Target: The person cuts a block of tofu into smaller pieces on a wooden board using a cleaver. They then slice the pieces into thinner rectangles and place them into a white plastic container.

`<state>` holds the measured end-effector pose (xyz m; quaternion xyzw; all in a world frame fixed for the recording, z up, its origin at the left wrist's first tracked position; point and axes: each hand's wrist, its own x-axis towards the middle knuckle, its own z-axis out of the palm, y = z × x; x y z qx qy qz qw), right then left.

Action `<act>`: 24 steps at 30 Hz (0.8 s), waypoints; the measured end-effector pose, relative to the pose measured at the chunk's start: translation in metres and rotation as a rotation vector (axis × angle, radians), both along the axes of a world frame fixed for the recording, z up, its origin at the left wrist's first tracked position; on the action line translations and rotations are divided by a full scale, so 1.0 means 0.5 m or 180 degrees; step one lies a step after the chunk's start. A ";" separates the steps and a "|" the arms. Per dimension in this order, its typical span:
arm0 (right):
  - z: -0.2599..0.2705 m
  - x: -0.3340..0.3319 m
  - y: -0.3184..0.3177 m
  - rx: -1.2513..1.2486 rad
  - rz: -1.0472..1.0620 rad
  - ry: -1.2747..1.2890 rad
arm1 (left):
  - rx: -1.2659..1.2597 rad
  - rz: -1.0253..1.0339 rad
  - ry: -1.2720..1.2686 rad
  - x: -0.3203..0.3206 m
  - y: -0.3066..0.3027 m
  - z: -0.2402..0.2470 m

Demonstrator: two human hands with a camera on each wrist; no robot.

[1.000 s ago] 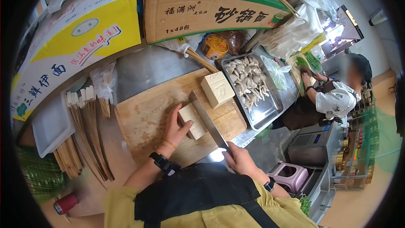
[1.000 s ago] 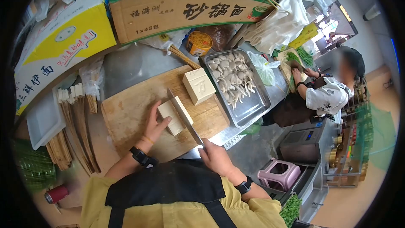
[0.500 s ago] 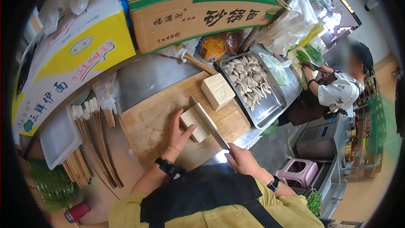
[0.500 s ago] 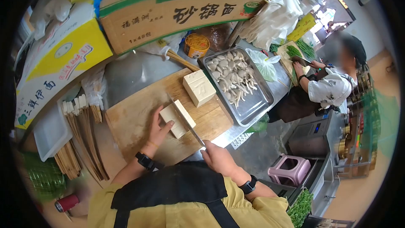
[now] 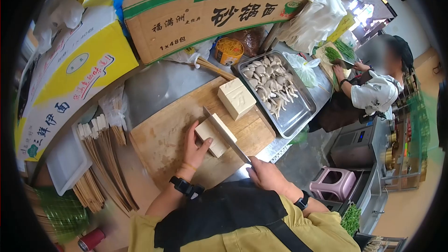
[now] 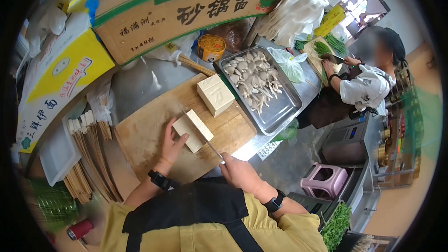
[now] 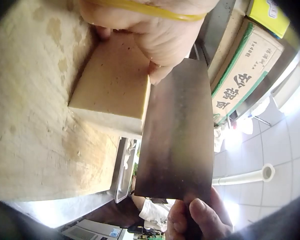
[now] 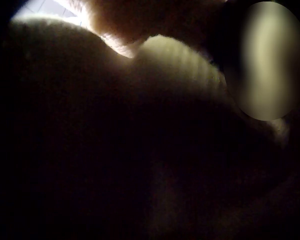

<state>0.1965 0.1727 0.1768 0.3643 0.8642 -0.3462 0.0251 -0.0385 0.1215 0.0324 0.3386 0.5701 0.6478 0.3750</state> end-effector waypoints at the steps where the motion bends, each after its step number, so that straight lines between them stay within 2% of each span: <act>1: 0.001 0.000 0.001 -0.0020 0.0007 -0.0025 | -0.0013 0.0018 -0.0015 0.000 0.000 -0.003; 9: 0.005 -0.001 0.003 -0.0059 0.0012 -0.0065 | -0.0104 0.0118 0.0227 -0.002 0.001 -0.008; 24: -0.001 0.003 0.000 -0.0078 0.0021 0.0040 | -0.0086 0.0168 0.0163 0.000 0.002 -0.029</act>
